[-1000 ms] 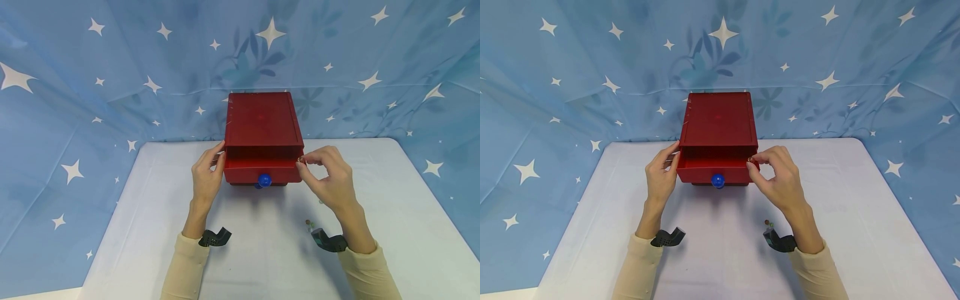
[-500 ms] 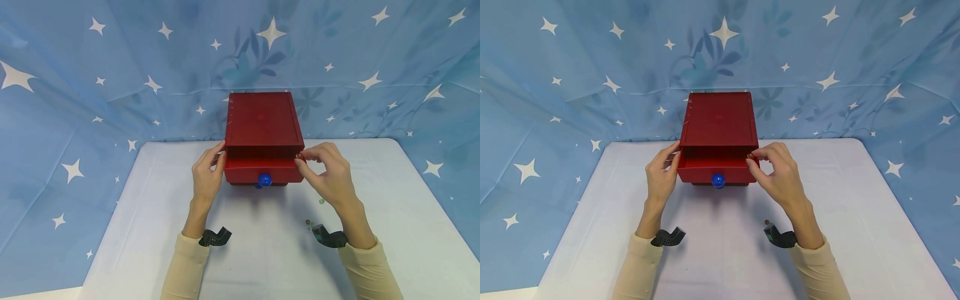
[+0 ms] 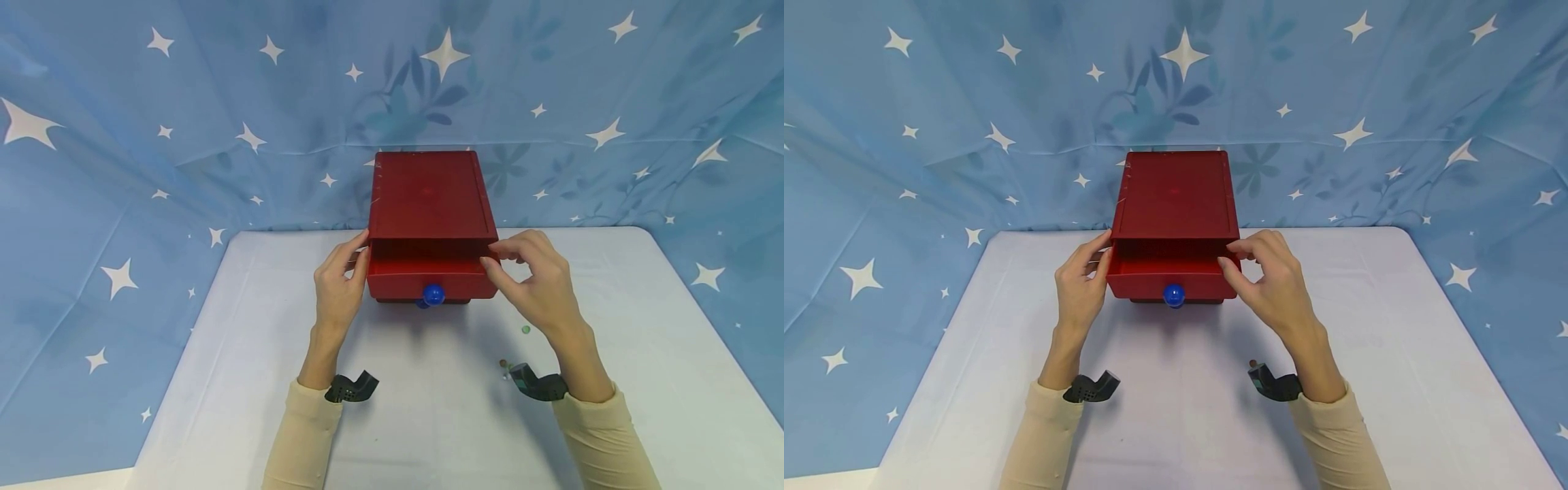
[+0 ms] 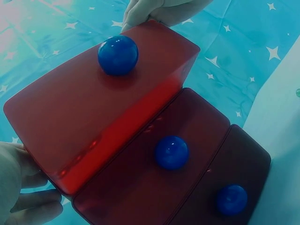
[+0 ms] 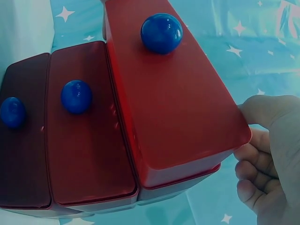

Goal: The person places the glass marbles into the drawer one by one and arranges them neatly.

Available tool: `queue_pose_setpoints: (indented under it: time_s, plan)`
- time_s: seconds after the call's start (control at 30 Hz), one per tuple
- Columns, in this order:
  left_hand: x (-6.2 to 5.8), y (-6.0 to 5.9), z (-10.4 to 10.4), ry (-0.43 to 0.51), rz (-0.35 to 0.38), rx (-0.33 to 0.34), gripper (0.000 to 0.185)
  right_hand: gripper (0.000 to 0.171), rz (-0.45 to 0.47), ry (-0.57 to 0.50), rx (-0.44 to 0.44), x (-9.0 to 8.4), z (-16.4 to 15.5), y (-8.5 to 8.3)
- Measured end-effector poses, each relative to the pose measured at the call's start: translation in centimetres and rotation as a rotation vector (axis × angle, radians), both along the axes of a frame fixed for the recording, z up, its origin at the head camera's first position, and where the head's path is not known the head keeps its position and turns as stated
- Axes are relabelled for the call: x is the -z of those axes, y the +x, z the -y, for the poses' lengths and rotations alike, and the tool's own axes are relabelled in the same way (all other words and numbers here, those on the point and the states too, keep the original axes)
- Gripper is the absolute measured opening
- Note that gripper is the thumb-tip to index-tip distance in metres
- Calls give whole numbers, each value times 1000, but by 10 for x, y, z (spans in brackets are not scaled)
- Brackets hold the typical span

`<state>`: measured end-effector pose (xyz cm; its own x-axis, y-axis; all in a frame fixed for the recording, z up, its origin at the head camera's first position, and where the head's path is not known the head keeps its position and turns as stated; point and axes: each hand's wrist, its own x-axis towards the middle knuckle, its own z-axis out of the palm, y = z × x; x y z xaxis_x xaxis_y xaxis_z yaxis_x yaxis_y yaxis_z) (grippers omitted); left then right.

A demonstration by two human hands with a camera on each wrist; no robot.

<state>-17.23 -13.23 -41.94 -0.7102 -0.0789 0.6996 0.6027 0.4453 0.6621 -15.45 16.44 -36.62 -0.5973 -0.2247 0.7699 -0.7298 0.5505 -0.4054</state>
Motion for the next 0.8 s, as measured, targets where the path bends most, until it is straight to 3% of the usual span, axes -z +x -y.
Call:
queue_pose_setpoints:
  time_s: [0.8]
  plan:
    - [-1, 1, 0, 1, 4, 6, 34, 15, -37, -38, 42, 4, -1, 3]
